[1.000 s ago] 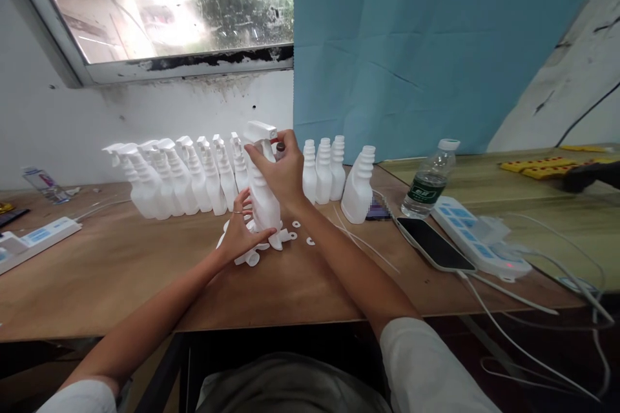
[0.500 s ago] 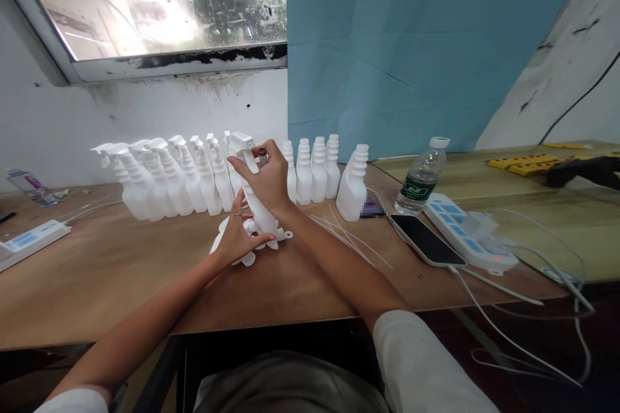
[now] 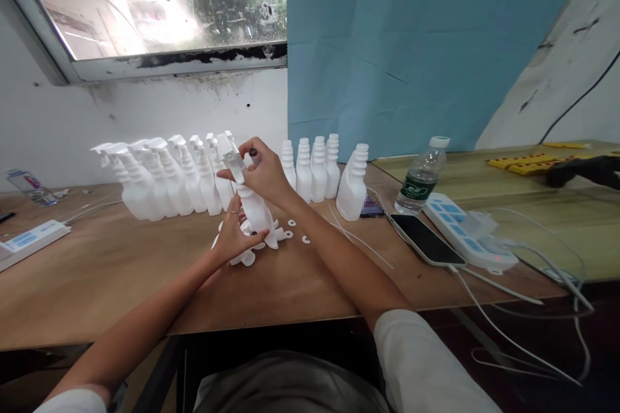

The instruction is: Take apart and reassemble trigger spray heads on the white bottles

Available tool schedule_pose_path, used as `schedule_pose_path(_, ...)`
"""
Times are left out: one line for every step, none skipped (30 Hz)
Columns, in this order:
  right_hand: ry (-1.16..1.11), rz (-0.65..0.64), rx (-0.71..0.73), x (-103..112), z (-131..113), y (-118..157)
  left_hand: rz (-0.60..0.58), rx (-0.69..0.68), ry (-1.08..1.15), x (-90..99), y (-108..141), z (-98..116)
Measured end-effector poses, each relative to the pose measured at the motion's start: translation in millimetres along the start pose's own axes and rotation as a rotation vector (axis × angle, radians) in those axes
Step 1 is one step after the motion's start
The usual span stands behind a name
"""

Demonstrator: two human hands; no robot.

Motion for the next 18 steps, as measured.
schedule_pose_path(0.004,-0.021,-0.015,1.0,0.2,-0.4,-0.005,-0.005,0.008,0.0,0.1,0.4)
schedule_pose_path(0.001,-0.059,-0.027,1.8,-0.1,-0.6,-0.011,-0.010,0.018,0.0,0.1,0.8)
schedule_pose_path(-0.006,-0.108,-0.034,2.6,-1.2,-0.7,-0.016,-0.012,0.026,0.2,-0.2,1.0)
schedule_pose_path(-0.012,-0.147,-0.037,3.5,-2.9,-0.8,-0.023,-0.013,0.032,0.3,-0.6,0.9)
schedule_pose_path(-0.015,-0.158,-0.042,5.0,-5.1,-1.1,-0.031,-0.010,0.037,0.5,-1.3,0.4)
schedule_pose_path(-0.012,-0.141,-0.048,7.1,-7.5,-1.7,-0.038,-0.005,0.041,0.8,-2.1,-0.4)
schedule_pose_path(-0.003,-0.112,-0.055,9.5,-10.0,-2.5,-0.044,0.000,0.047,1.2,-3.0,-1.4)
schedule_pose_path(0.007,-0.092,-0.059,12.1,-12.4,-3.4,-0.050,0.002,0.054,1.8,-4.0,-2.2)
schedule_pose_path(0.008,-0.094,-0.061,14.7,-14.5,-4.4,-0.061,0.002,0.058,2.6,-4.9,-2.9)
schedule_pose_path(-0.004,-0.122,-0.059,17.3,-16.1,-5.5,-0.075,-0.004,0.064,3.7,-5.8,-3.0)
schedule_pose_path(-0.033,-0.166,-0.050,20.0,-17.4,-6.6,-0.095,-0.015,0.077,5.2,-6.9,-2.7)
schedule_pose_path(-0.069,-0.216,-0.036,23.1,-18.3,-7.7,-0.121,-0.027,0.095,7.1,-8.1,-1.9)
schedule_pose_path(-0.106,-0.259,-0.022,26.6,-18.9,-8.8,-0.155,-0.041,0.119,9.5,-9.6,-0.6)
schedule_pose_path(-0.138,-0.288,-0.009,30.6,-19.2,-10.0,-0.194,-0.054,0.144,12.2,-11.7,1.0)
schedule_pose_path(-0.160,-0.306,0.000,34.9,-19.5,-11.0,-0.237,-0.063,0.165,15.3,-14.4,2.9)
schedule_pose_path(-0.172,-0.321,0.005,39.3,-20.0,-11.9,-0.279,-0.073,0.177,18.6,-17.9,4.9)
schedule_pose_path(-0.180,-0.332,0.008,43.9,-20.8,-12.8,-0.320,-0.082,0.177,21.9,-22.1,7.0)
schedule_pose_path(-0.189,-0.342,0.008,48.6,-22.1,-13.6,-0.362,-0.093,0.167,24.8,-26.9,9.0)
Point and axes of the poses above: each hand's wrist, its own y-axis away from the middle knuckle, its own x-axis out of the back of the hand, z = x × y, the point moved 2 cm from there along -y, towards the middle knuckle, and after that the axes turned 10 degrees about z, right-handed, at the moved point
